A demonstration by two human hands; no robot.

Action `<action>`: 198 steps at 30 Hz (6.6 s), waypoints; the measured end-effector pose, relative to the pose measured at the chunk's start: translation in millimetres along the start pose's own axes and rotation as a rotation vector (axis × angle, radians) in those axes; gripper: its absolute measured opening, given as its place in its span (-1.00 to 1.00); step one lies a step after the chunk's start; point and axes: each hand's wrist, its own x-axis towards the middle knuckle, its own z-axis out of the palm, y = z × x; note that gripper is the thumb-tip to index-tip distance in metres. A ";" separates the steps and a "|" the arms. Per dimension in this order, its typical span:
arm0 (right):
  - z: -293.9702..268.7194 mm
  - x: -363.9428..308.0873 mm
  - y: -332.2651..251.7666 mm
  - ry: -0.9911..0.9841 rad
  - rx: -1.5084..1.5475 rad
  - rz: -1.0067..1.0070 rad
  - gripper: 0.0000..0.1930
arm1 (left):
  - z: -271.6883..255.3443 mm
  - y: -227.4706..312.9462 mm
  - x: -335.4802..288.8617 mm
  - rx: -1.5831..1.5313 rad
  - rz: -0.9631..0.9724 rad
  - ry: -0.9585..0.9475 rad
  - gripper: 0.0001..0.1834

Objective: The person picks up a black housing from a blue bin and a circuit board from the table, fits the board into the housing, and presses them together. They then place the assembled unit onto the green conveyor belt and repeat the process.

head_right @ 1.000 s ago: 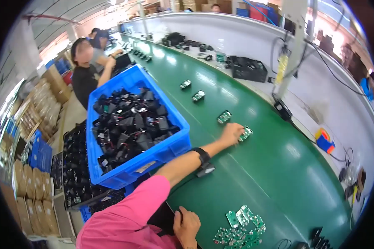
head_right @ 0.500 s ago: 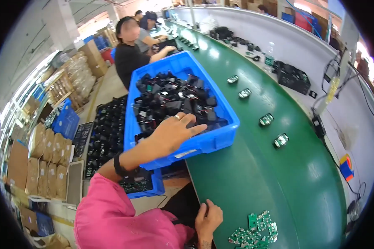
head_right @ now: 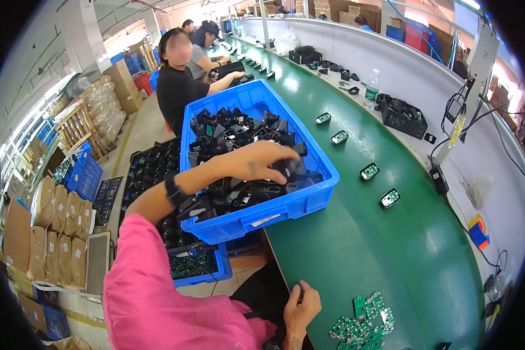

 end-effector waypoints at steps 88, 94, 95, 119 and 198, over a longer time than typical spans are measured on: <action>-135.1 -6.0 0.3 0.368 0.462 0.704 -0.81 | 183.8 216.7 -20.0 -2.278 -0.520 0.019 -0.48; -89.9 -3.0 -24.6 0.241 0.698 0.492 -0.77 | 180.6 222.6 -16.4 -2.335 -0.530 -0.058 -0.49; -86.9 -1.9 -24.5 0.250 0.700 0.493 -0.77 | 181.2 223.2 -17.1 -2.354 -0.531 -0.054 -0.50; -63.7 8.3 -17.5 0.149 0.474 0.732 -0.75 | 165.9 218.1 -15.2 -2.083 -0.439 -0.274 -0.20; -56.6 0.2 -48.9 0.153 -0.081 0.126 -0.96 | 163.2 228.9 -23.6 -1.648 -0.288 0.116 -0.32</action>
